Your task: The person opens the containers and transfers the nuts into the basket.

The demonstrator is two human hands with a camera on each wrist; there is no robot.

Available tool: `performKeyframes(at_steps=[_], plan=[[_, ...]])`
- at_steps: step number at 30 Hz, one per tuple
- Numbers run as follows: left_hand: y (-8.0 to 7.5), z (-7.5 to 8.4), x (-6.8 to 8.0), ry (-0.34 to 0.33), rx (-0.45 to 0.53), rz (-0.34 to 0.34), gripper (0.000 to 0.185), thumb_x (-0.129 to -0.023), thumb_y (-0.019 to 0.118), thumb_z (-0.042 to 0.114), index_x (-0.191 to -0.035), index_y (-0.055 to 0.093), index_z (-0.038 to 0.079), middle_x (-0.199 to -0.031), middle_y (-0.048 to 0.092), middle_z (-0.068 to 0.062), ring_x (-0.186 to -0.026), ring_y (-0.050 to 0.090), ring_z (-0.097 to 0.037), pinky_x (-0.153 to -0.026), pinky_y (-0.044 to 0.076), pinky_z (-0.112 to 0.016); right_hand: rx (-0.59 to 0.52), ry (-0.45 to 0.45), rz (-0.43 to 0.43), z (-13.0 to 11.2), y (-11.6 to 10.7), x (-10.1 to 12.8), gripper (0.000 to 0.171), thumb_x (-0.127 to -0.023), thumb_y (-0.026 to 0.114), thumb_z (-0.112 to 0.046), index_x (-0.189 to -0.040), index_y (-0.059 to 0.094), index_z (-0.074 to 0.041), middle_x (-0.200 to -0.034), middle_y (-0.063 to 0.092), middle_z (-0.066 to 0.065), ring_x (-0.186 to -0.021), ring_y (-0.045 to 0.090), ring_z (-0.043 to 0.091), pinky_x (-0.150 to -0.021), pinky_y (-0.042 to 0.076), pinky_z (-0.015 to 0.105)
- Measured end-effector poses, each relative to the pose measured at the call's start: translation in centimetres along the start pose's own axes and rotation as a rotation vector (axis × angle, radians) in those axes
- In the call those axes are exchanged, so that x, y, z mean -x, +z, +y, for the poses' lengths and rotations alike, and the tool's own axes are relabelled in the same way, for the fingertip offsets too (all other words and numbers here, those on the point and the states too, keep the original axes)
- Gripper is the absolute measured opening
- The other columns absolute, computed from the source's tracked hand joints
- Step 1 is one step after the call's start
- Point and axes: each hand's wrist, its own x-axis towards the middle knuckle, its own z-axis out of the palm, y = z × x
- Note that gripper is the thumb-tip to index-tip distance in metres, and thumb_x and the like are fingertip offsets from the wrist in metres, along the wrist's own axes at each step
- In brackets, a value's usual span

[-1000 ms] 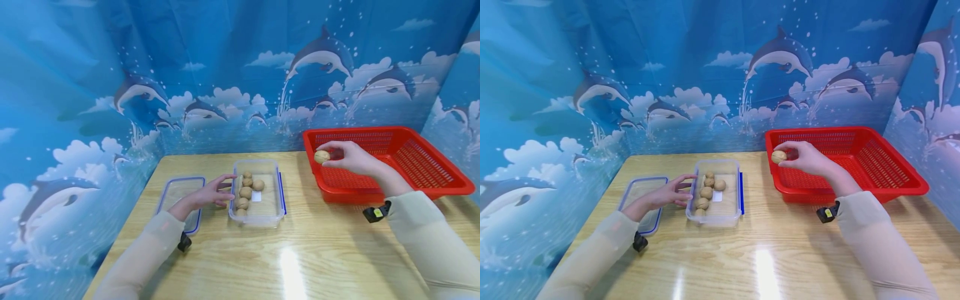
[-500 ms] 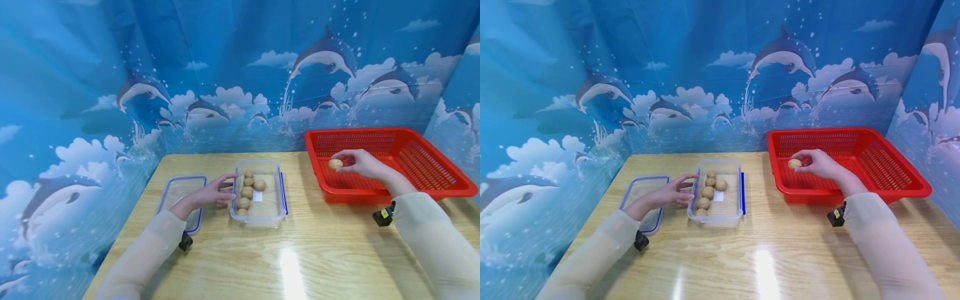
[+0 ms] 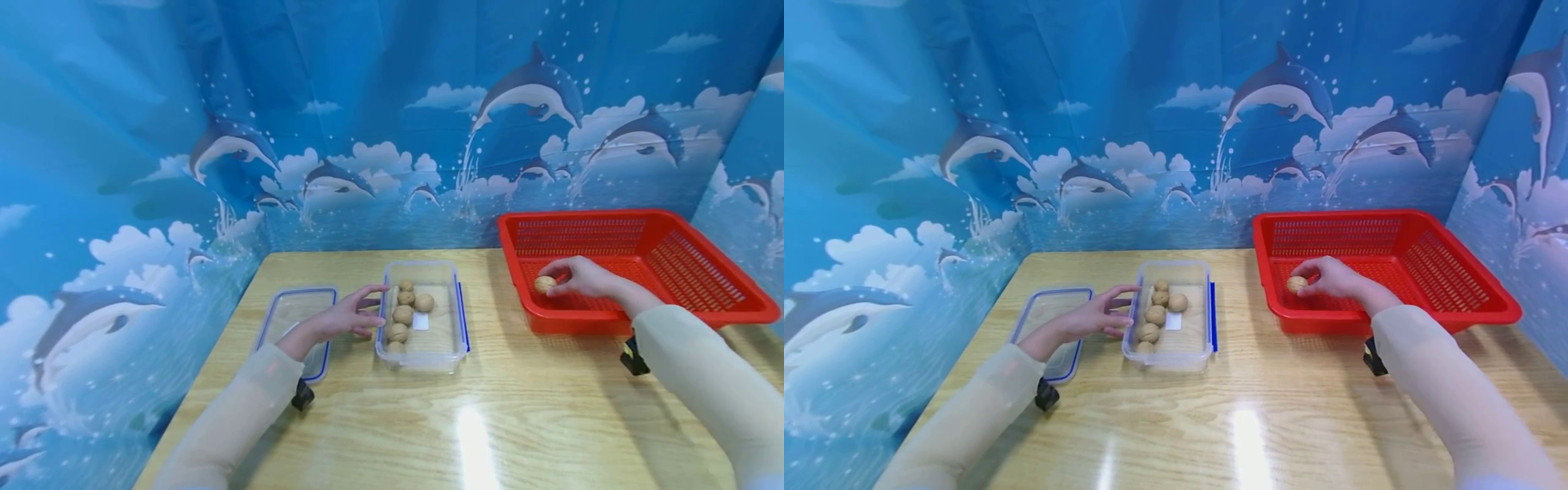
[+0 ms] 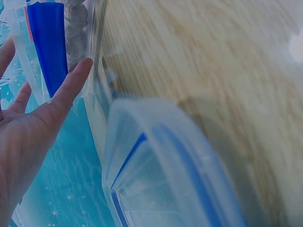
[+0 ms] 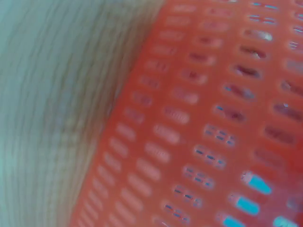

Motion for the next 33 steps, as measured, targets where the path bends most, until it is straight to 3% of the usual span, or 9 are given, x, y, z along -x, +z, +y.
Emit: performKeyframes(at_steps=[12,33], plan=[[0.0,-0.1,0.0,0.0,0.008,0.001,0.068,-0.097,0.06,0.01,-0.154,0.024,0.021,-0.158,0.017,-0.019,-0.139,0.028,-0.038,-0.091,0.05,-0.047,-0.052,0.027,-0.118,0.9,-0.4,-0.2,0.046,-0.085,0.076,-0.016,-0.122,0.06,0.006,-0.113,0.063,0.017,-0.104,0.055,0.033,-0.084,0.053,0.045],[-0.1,-0.3,-0.2,0.011,0.001,0.003,0.068,-0.097,0.06,0.009,-0.154,0.025,0.02,-0.158,0.018,-0.02,-0.14,0.026,-0.038,-0.09,0.051,-0.047,0.01,0.054,-0.136,0.9,-0.3,-1.2,0.047,-0.085,0.076,-0.019,-0.122,0.061,0.004,-0.114,0.061,0.017,-0.104,0.051,0.035,-0.087,0.049,0.05]])
